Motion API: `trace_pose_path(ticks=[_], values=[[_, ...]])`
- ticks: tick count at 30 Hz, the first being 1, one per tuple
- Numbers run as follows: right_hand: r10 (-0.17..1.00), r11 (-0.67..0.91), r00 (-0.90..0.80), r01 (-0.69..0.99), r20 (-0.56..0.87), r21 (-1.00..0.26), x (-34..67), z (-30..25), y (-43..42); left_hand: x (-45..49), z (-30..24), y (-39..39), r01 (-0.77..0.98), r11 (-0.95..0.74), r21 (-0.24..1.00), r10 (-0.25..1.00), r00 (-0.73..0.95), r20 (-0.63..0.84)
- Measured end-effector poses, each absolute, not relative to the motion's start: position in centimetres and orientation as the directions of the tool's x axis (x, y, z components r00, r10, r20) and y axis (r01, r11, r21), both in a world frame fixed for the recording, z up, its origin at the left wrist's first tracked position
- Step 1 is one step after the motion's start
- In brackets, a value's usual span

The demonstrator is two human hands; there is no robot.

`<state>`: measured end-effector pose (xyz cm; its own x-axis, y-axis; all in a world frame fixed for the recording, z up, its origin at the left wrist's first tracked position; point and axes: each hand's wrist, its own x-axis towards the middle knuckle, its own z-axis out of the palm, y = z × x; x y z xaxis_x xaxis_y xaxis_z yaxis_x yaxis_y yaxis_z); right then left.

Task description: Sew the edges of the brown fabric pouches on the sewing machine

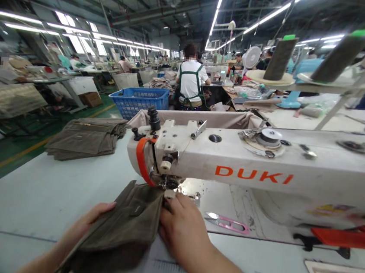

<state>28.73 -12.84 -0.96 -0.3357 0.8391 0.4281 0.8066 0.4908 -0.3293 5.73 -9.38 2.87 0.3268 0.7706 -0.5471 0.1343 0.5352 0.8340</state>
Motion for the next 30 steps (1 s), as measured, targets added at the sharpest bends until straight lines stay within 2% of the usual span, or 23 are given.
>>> trace_pose_path(ticks=[2,3,4,5,6,7,8,9,11,13,15,17,21,25,27,30], values=[[0.828,0.528,-0.398,0.792,0.395,-0.308,28.8,-1.0,-13.0,3.9,3.2,-10.1,0.280,0.558,0.781,0.679,0.388,-0.623],[0.820,0.547,-0.435,0.785,0.372,-0.290,28.8,-1.0,-13.3,2.8,3.4,-10.2,0.405,0.509,0.759,0.667,0.372,-0.646],[0.810,0.567,-0.468,0.778,0.353,-0.270,28.7,-0.9,-13.6,1.6,3.6,-10.1,0.547,0.398,0.736,0.711,0.323,-0.625],[0.798,0.587,-0.499,0.770,0.337,-0.250,28.6,-0.8,-13.9,0.6,3.9,-9.9,0.689,0.221,0.691,0.810,0.265,-0.523],[0.789,0.602,-0.522,0.763,0.324,-0.235,28.5,-0.7,-14.4,0.0,4.1,-9.6,0.785,0.017,0.619,0.908,0.247,-0.338],[0.781,0.613,-0.537,0.758,0.318,-0.225,28.4,-0.7,-14.8,-0.2,4.4,-9.4,0.831,-0.175,0.527,0.946,0.290,-0.143],[0.774,0.622,-0.546,0.751,0.320,-0.221,28.2,-0.6,-15.3,0.1,4.5,-9.1,0.829,-0.348,0.439,0.925,0.380,0.016],[0.769,0.626,-0.546,0.748,0.332,-0.220,28.0,-0.7,-15.7,0.9,4.6,-8.9,0.782,-0.498,0.375,0.861,0.496,0.108],[0.766,0.622,-0.525,0.751,0.371,-0.220,27.5,-0.9,-16.4,3.6,4.3,-8.6,0.622,-0.720,0.308,0.678,0.725,0.121],[0.773,0.604,-0.492,0.764,0.401,-0.226,27.3,-1.2,-16.9,6.7,3.8,-8.1,0.488,-0.840,0.237,0.518,0.851,0.086],[0.787,0.588,-0.470,0.768,0.399,-0.255,27.2,-1.5,-17.1,9.0,3.4,-7.3,0.415,-0.892,0.180,0.431,0.901,0.057],[0.801,0.581,-0.458,0.748,0.384,-0.320,27.2,-1.5,-17.1,10.1,3.4,-6.3,0.386,-0.905,0.176,0.398,0.916,0.038],[0.870,0.483,-0.363,0.760,0.333,-0.434,27.3,-1.1,-16.4,9.9,4.1,-4.7,0.367,-0.874,0.318,0.388,0.922,0.003],[0.929,0.358,-0.274,0.834,0.249,-0.420,27.0,-1.2,-15.8,9.5,4.4,-4.0,0.402,-0.792,0.460,0.431,0.901,-0.047],[0.935,0.344,-0.266,0.841,0.233,-0.418,27.0,-1.3,-15.8,9.5,4.0,-3.8,0.376,-0.805,0.458,0.392,0.918,-0.064],[0.941,0.329,-0.256,0.846,0.222,-0.420,27.1,-1.4,-15.9,9.5,3.4,-3.8,0.309,-0.878,0.364,0.312,0.949,-0.053]])
